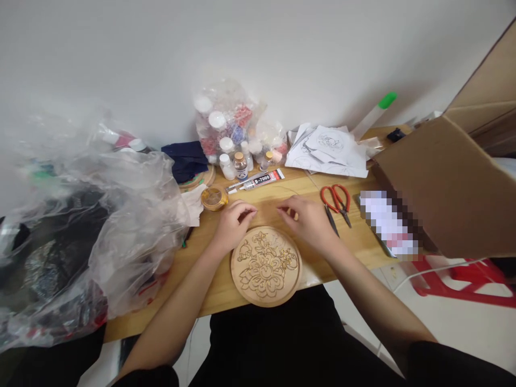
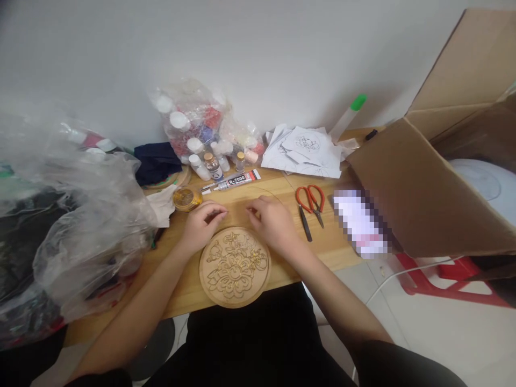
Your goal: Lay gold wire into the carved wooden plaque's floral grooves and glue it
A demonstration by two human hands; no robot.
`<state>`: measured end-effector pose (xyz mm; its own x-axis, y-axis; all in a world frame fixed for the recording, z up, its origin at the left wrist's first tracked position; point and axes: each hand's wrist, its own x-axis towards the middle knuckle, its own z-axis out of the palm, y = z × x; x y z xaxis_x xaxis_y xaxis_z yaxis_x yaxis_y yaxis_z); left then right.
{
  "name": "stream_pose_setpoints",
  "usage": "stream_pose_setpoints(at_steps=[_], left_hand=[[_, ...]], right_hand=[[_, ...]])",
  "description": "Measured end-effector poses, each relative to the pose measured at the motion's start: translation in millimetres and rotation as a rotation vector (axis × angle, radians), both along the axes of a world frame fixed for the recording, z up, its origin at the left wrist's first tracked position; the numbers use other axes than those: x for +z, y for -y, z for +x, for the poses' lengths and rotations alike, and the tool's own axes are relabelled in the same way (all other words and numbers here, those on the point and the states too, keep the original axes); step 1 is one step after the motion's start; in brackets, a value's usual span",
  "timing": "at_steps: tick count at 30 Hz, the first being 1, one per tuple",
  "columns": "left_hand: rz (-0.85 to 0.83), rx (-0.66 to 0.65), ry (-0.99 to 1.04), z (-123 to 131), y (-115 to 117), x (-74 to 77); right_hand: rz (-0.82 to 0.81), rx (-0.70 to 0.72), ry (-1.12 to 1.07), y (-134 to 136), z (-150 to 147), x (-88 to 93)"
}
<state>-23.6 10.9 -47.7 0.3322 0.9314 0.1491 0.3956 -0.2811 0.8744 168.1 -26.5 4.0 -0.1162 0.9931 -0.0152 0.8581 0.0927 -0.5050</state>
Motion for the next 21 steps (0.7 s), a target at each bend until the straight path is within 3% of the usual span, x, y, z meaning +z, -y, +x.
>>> stream_pose_setpoints(at_steps=[6, 21], left_hand=[[0.178, -0.036, -0.144, -2.1, 2.2, -3.3], [0.278, -0.064, -0.249, -2.6, 4.6, -4.7]], right_hand=[[-0.027, 0.068, 0.039, -12.2, -35.1, -13.6], [-0.018, 0.086, 0.057, -14.4, -32.6, -23.6]])
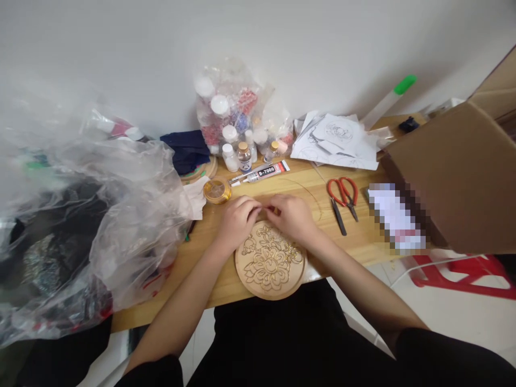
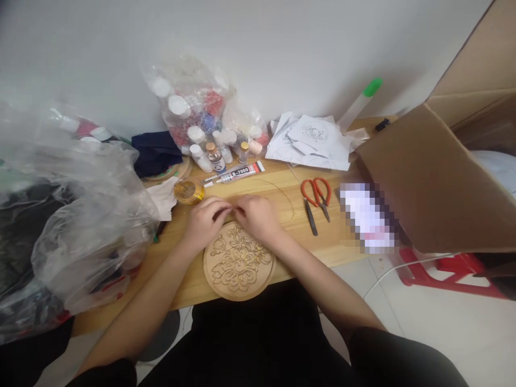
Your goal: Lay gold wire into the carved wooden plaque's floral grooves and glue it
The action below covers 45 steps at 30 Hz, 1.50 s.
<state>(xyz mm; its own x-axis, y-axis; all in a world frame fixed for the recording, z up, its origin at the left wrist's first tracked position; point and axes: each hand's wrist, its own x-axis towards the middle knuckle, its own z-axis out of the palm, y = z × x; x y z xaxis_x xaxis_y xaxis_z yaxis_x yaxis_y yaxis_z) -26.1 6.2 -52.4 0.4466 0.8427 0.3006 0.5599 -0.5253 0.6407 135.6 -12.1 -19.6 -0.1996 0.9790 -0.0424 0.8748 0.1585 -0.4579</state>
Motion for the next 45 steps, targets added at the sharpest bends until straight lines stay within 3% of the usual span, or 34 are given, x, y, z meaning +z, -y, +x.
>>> stream_pose_setpoints(at_steps=[19, 31, 37, 42, 45], left_hand=[[-0.003, 0.044, -0.051, 0.6, 1.7, 0.3], [0.110, 0.103, -0.050, -2.6, -1.5, -2.8], [0.129, 0.079, -0.073, -2.0, -2.2, -4.8], [0.113, 0.066, -0.074, -1.9, -1.7, -3.0], [0.098, 0.051, -0.073, -2.1, -1.8, -2.5]], right_hand=[[0.000, -0.005, 0.038, -2.5, -3.9, 2.9], [0.052, 0.203, 0.313, -16.6, 13.4, 1.0], [0.068, 0.224, 0.328, -19.5, 16.7, -1.5], [0.025, 0.189, 0.302, -16.4, 15.0, 1.9], [0.004, 0.024, 0.253, -9.1, 28.3, 14.8]])
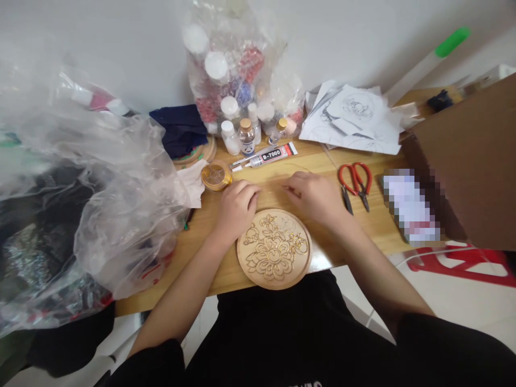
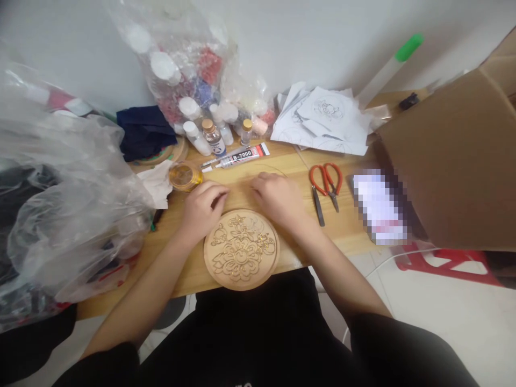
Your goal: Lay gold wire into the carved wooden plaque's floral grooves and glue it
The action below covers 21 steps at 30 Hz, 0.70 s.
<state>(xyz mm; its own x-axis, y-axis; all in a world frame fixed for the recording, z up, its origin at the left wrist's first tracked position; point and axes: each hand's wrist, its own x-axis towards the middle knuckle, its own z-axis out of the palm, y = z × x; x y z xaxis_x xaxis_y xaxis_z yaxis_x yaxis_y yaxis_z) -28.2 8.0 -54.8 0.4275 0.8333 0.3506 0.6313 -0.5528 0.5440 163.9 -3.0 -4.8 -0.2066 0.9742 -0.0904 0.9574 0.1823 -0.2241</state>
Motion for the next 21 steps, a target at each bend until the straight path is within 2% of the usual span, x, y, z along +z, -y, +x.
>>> stream_pose_setpoints(at_steps=[4, 6, 9, 12, 15, 18, 21], left_hand=[[0.022, -0.026, -0.002, -0.2, -0.3, -1.0], [0.031, -0.033, -0.003, 0.1, 0.0, -1.2], [0.024, -0.036, -0.006, 0.9, 0.5, -1.0], [0.022, -0.034, 0.001, 1.6, 0.6, -0.9], [0.014, -0.031, 0.001, 1.9, 0.4, -1.4], [0.017, -0.032, 0.000, 1.9, 0.4, -2.0], [0.027, -0.036, -0.008, 1.8, 0.4, -2.5]], right_hand=[[-0.038, -0.399, 0.121, 16.9, 41.8, 24.7], [-0.164, -0.534, 0.233, 27.0, 63.4, 32.4], [-0.276, -0.575, 0.254, 40.1, 83.5, 30.2], [-0.297, -0.581, 0.188, 47.6, 87.6, 16.7], [-0.291, -0.578, 0.164, 49.9, 84.8, 6.0], [-0.266, -0.581, 0.154, 51.3, 84.2, 3.7], [-0.190, -0.615, -0.024, 55.1, 86.7, 5.1]])
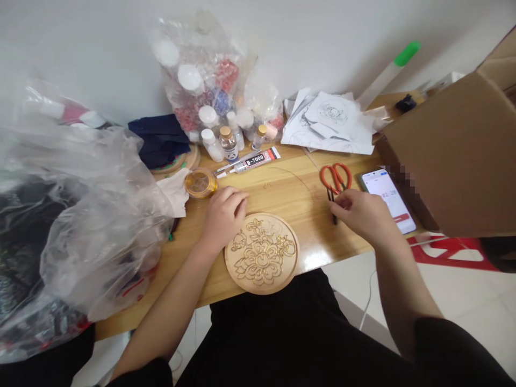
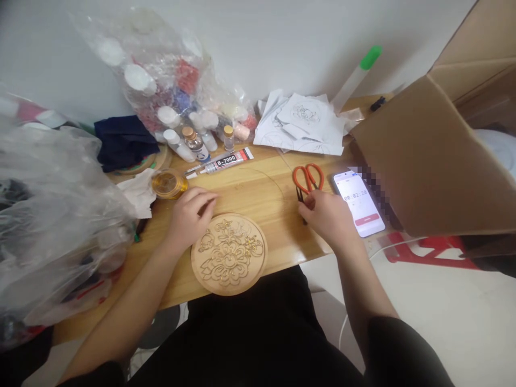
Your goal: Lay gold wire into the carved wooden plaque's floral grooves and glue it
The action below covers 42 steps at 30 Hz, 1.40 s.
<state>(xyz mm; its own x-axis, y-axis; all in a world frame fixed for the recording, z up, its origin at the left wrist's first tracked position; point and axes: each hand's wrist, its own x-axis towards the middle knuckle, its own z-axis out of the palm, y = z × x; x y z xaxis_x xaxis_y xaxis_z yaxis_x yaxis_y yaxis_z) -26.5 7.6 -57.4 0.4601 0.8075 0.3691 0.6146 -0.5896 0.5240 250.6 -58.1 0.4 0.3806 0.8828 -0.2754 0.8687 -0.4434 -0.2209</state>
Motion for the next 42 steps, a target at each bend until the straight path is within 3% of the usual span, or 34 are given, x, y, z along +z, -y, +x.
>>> stream_pose_setpoints(at_steps=[7, 12, 16, 20, 23, 31, 42], left_hand=[[0.011, -0.040, -0.041, -1.7, -1.3, -3.1], [0.018, -0.071, -0.034, -2.4, -2.2, -4.4], [0.000, -0.062, -0.037, -1.7, -2.1, -3.3], [-0.009, -0.074, -0.013, -1.1, -2.1, -3.0], [-0.002, -0.073, 0.002, -1.2, -2.4, -3.8], [0.013, -0.067, -0.012, -1.1, -2.0, -4.3], [0.024, -0.074, -0.057, -1.2, -2.6, -6.3]], right_hand=[[0.402, -0.010, -0.982, -0.2, -16.4, 10.6], [0.428, 0.028, -1.280, -24.8, -45.6, 23.8], [0.384, 0.074, -1.463, -47.6, -65.8, 8.3], [0.460, 0.086, -1.387, -57.5, -80.7, -24.0], [0.454, 0.091, -1.300, -56.4, -83.3, -37.6], [0.372, 0.238, -1.096, -54.2, -74.4, -34.6], [0.313, 0.251, -0.993, -56.3, -75.2, -37.1]])
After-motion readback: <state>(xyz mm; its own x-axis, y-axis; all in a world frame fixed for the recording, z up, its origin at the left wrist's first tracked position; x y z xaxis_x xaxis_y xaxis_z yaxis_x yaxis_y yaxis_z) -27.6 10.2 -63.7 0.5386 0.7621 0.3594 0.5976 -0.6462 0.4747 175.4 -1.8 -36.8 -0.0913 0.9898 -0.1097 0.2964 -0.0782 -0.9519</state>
